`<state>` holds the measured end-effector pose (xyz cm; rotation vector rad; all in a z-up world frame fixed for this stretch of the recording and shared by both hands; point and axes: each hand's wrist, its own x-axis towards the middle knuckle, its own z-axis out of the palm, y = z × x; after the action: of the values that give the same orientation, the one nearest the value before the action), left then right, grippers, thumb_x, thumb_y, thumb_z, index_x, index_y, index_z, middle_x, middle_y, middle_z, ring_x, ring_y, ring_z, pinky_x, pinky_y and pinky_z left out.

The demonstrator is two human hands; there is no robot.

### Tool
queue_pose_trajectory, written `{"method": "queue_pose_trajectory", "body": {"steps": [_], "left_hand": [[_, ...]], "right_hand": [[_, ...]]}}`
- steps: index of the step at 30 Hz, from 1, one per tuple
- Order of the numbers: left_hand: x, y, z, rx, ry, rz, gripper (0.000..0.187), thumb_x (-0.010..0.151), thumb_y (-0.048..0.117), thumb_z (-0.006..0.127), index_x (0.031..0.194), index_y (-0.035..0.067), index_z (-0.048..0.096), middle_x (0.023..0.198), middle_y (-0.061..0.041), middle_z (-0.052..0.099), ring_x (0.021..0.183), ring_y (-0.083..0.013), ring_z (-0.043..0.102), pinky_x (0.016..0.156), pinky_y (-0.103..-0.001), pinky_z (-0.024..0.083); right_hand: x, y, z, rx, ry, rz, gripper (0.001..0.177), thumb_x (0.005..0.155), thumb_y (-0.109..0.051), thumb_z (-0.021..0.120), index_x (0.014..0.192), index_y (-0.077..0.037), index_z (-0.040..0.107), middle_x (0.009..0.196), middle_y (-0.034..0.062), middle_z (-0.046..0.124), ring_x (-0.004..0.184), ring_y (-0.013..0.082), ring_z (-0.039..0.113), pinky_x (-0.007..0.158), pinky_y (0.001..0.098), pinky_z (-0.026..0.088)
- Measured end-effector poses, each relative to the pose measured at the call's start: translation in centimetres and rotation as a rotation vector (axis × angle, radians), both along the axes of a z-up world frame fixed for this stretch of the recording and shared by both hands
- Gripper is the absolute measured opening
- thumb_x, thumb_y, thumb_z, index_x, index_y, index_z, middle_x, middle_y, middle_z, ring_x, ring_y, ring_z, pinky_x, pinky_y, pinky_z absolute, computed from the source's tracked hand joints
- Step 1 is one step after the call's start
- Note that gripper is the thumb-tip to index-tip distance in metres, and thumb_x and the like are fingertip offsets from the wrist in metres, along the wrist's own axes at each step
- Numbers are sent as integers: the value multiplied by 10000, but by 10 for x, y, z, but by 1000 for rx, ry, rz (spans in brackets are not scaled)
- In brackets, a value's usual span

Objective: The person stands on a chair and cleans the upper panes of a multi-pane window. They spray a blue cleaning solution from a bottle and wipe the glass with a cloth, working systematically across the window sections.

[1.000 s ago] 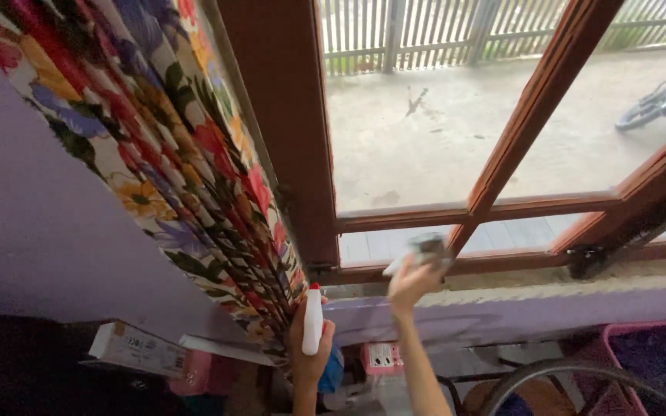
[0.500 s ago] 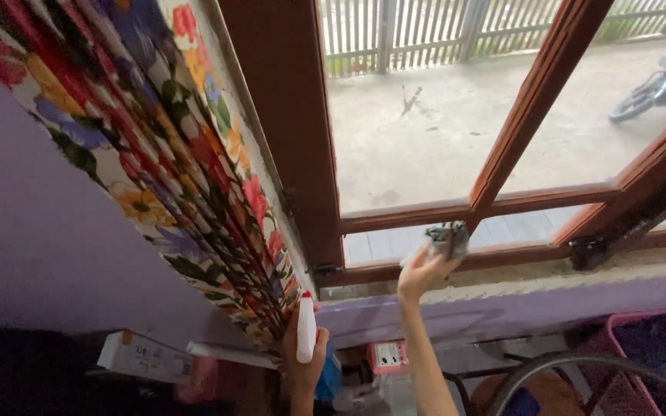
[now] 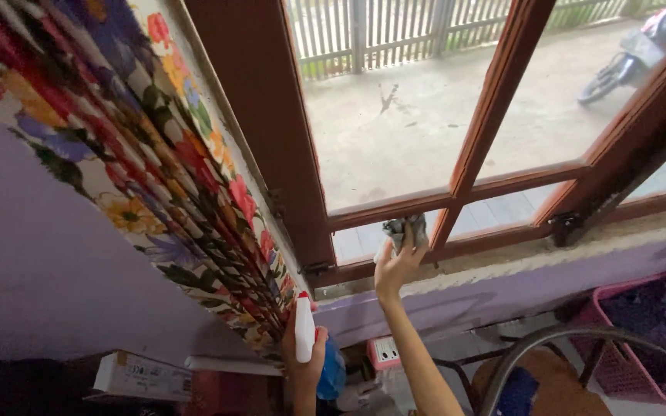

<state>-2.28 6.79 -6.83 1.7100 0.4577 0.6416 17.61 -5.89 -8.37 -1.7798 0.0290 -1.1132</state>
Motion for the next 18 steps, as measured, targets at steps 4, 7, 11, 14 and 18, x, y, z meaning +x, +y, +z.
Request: {"method": "queue_pose_trajectory", "body": {"steps": [4, 7, 11, 14, 18], "left_hand": [[-3, 4, 13, 50, 38, -9, 559, 803, 3, 689, 1337, 166, 651, 1110, 31, 760, 680, -109, 584, 671, -272, 495], [0, 5, 19, 104, 68, -13, 527, 804, 24, 695, 1307, 177, 661, 1119, 22, 760, 749, -134, 631, 709, -287, 514], [6, 3, 13, 216, -32, 18, 646, 796, 51, 739, 1419, 157, 604, 1169, 8, 789, 966, -198, 744, 789, -331, 538], [12, -9, 45, 75, 44, 13, 618, 823, -3, 707, 1413, 166, 632, 1180, -23, 780, 968, -204, 717, 813, -294, 497], [28, -26, 58, 38, 50, 50, 479, 830, -52, 669, 1223, 216, 729, 1130, 49, 782, 615, -135, 592, 711, -242, 493]], "right_hand": [[-24, 9, 15, -98, 5, 159, 448, 913, -43, 714, 1352, -106, 650, 1414, 184, 514, 1243, 384, 594, 1014, 469, 541], [-29, -9, 20, -154, 31, 271, 541, 797, 40, 751, 1291, -172, 696, 1358, 98, 589, 1156, 303, 640, 945, 408, 565], [-36, -64, 29, -161, -141, 216, 495, 804, 2, 838, 1268, -113, 710, 1254, 159, 579, 1123, 323, 611, 900, 409, 574], [-24, -86, 84, -300, -417, 60, 253, 952, -56, 739, 1205, -53, 735, 1310, 195, 577, 1138, 344, 624, 942, 452, 572], [23, -57, 103, -479, -322, -5, 561, 951, -49, 758, 1417, -340, 642, 1305, 45, 581, 1163, 275, 593, 660, 366, 543]]}}
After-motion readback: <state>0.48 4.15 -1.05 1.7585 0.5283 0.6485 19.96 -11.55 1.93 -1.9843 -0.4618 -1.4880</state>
